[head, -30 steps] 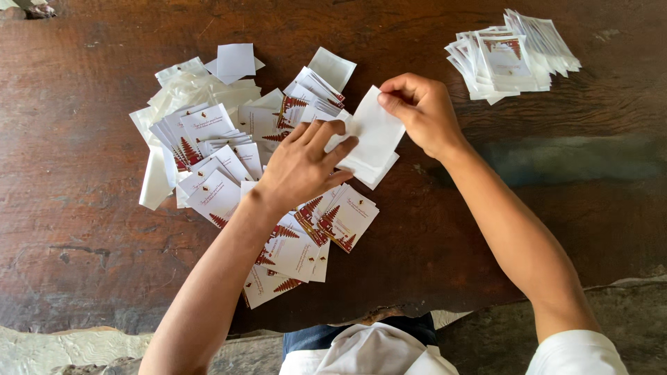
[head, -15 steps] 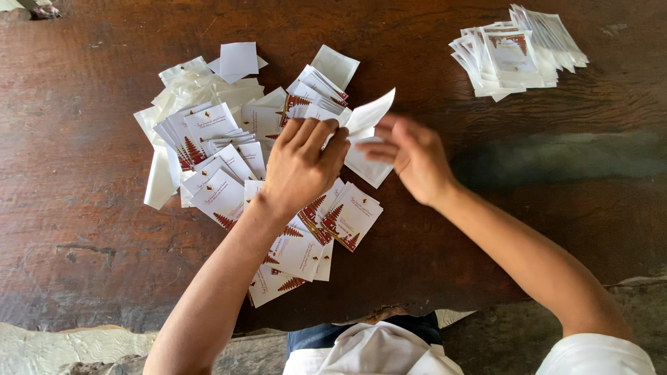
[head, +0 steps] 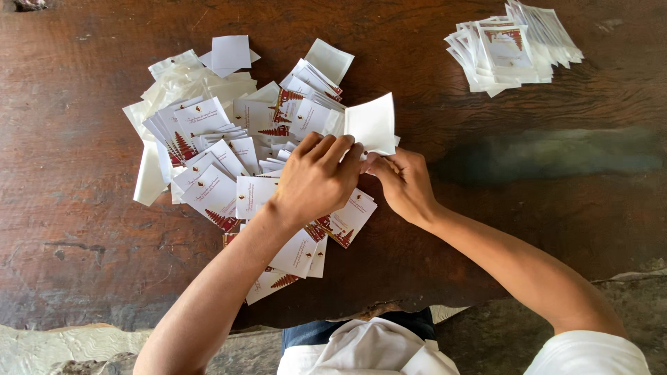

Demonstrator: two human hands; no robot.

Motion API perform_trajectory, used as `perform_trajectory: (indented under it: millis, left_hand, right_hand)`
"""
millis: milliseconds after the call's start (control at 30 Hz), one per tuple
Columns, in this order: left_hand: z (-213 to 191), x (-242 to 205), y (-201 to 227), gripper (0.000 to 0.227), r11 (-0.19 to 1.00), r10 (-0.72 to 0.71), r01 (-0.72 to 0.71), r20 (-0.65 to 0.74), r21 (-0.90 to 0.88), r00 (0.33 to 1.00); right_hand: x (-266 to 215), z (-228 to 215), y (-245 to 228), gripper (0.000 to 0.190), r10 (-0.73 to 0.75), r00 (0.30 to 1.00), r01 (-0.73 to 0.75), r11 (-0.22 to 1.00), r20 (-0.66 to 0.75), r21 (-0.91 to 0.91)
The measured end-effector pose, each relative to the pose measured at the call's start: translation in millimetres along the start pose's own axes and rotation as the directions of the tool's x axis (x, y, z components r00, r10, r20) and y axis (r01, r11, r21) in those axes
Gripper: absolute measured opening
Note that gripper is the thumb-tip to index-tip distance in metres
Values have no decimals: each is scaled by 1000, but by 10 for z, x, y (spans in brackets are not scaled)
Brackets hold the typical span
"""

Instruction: The person places individual printed cards into small clear plastic bags by hand and stacks them on a wooden table.

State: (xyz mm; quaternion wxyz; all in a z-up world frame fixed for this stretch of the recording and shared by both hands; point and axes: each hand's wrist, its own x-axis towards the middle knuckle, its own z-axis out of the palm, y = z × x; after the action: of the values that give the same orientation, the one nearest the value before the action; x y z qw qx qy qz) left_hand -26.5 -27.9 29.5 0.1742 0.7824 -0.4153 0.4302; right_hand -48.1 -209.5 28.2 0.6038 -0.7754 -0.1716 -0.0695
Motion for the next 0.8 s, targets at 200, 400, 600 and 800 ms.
perform_trajectory:
  millis: [200,400,600,800]
  left_hand:
    - [51,-46,25,16,995,-28,27,-14,-92,999]
    - [35,-62,4,18,986,-77,80,25,-144,997]
    - [101,-129,-33,17,978,-54,62,50,-200,997]
    - [20,-91,-5,14,910,-193,218,105,-353,976]
  right_hand:
    - [33,-77,95,30,-194,981,191,977,-14,-94]
    - [81,-107,286,34,-279,959,283,955,53,-88]
    - [92,-116,342,38,-298,953,302,946,53,-114]
    - [109,-140,404,33,-396,915,403,903,75,-151]
